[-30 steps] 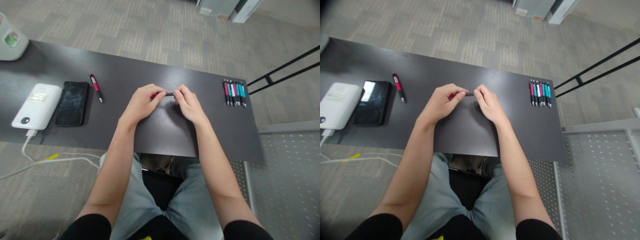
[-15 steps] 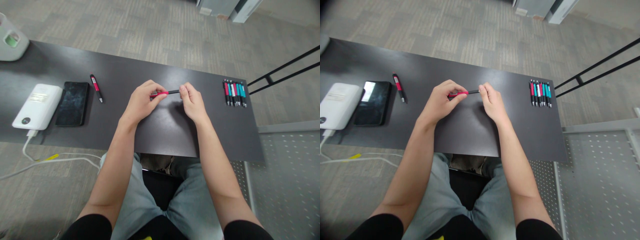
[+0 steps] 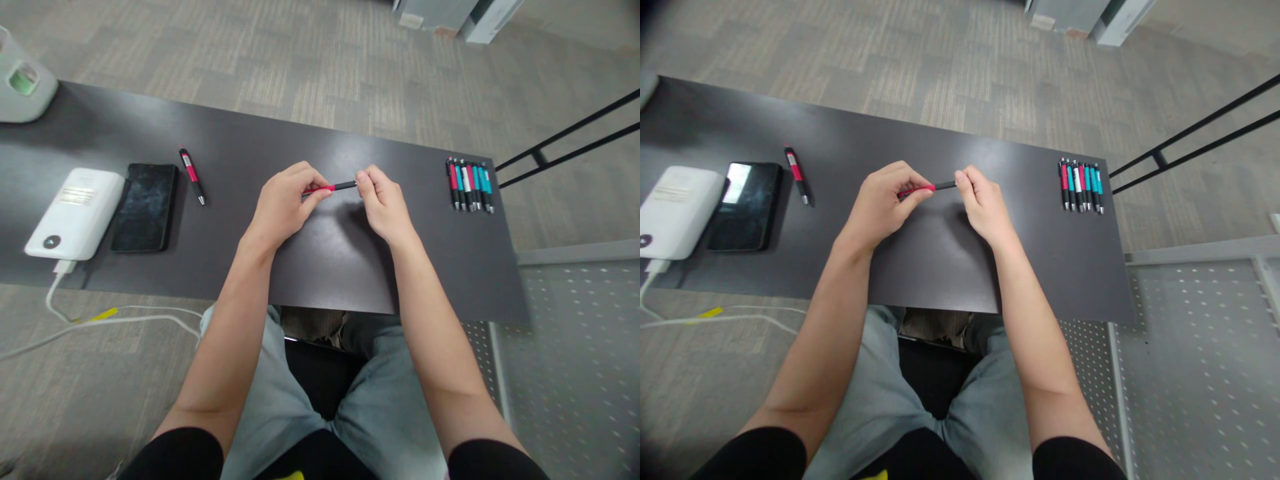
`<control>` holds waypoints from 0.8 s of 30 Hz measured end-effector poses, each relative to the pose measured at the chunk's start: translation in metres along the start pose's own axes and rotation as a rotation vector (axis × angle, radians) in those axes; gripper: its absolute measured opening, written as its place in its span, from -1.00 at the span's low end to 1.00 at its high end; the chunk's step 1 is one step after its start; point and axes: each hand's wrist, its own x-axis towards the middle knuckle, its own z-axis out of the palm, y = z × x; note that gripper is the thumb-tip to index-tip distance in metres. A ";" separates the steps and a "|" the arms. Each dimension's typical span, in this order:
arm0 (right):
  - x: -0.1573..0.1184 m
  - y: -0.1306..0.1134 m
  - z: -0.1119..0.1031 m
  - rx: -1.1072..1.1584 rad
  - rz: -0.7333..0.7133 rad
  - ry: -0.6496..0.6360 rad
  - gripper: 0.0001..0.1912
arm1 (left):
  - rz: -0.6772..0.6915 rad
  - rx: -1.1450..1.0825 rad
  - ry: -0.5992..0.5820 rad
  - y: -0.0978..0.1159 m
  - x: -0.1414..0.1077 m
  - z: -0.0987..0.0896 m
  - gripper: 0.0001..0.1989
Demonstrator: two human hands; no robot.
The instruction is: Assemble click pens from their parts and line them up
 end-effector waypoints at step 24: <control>0.002 0.016 -0.035 -0.029 -0.107 0.266 -0.27 | -0.017 0.050 0.172 -0.015 0.002 0.002 -0.35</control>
